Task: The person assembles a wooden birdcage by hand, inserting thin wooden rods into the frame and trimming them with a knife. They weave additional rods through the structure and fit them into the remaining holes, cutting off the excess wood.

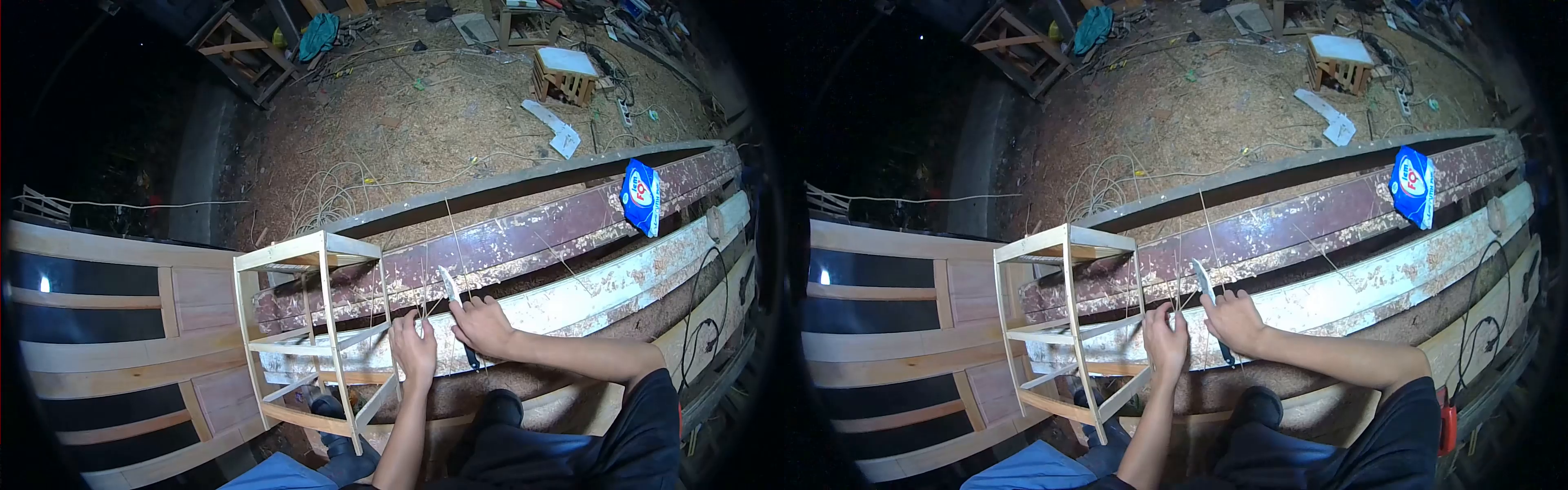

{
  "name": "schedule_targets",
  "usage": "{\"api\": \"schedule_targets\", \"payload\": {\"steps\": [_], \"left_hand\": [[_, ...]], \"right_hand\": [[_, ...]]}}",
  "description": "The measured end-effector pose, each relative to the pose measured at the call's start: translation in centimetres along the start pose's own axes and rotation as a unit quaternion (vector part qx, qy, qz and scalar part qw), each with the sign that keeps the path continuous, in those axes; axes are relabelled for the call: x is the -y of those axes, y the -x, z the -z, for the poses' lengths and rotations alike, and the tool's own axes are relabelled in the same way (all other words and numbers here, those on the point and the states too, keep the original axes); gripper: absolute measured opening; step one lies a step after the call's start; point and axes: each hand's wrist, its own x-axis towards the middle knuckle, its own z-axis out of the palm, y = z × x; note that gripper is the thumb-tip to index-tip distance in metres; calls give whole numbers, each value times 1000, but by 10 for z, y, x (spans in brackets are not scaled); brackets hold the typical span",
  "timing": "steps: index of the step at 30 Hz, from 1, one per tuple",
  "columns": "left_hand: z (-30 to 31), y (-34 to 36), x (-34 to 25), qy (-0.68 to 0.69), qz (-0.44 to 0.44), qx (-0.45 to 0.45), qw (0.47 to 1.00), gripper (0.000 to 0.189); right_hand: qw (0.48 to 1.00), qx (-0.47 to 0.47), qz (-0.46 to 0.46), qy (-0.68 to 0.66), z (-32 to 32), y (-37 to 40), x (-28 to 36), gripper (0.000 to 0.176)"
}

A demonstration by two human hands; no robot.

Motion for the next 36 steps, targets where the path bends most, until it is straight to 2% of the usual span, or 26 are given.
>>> {"api": "schedule_targets", "payload": {"steps": [4, 6, 10, 12, 16, 17, 18, 20, 21, 22, 24, 25, 27, 28, 30, 32, 36], "left_hand": [[0, -2, -5, -25, 14, 5, 1000, 28], [-4, -2, 0, -7, -7, -33, 999, 24], [-6, -4, 4, -18, -28, -29, 999, 21], [-6, -5, 0, -30, -31, -48, 998, 18], [11, -8, -7, 39, 21, -38, 998, 14], [15, -9, -6, 43, 4, -79, 996, 17], [21, -10, -9, 44, 1, -79, 996, 17], [36, -10, -16, 145, 76, -23, 986, 19], [38, -10, -15, 163, 36, -52, 985, 21], [40, -11, -15, 165, 33, -53, 984, 21], [47, -11, -17, 182, -4, -87, 979, 21], [52, -10, -21, 251, 1, -71, 965, 21], [63, -10, -25, 236, -22, -87, 968, 20], [69, -10, -27, 222, -44, -101, 969, 20], [78, -9, -34, 228, -49, -91, 968, 19], [83, -8, -41, 301, -31, -85, 949, 19], [96, -8, -53, 317, -38, -78, 945, 18]], "right_hand": [[1000, -10, 10, 0, -2, -1, -2, 38], [1000, 6, 7, 10, 0, -1, 0, 39], [1000, 10, 14, 14, -3, -2, 1, 40], [999, 5, 21, 47, -1, 1, 3, 34], [997, -10, 17, 74, -2, 10, 6, 36], [997, -7, 12, 71, 0, 12, 6, 36], [998, -4, 8, 68, 3, 13, 7, 36], [997, -17, 10, 75, 8, 14, 10, 35], [996, -29, 13, 82, 13, 15, 11, 34], [996, -31, 11, 85, 17, 15, 11, 34], [998, -56, 17, 22, 24, 15, 16, 31], [998, -57, 16, 23, 26, 15, 19, 31], [991, -95, 29, -89, 31, 14, 24, 31], [991, -98, 29, -87, 33, 14, 26, 31], [976, -83, 31, -197, 37, 14, 30, 31], [960, -51, 24, -274, 41, 15, 35, 34], [947, -57, 21, -316, 49, 21, 50, 32]]}}
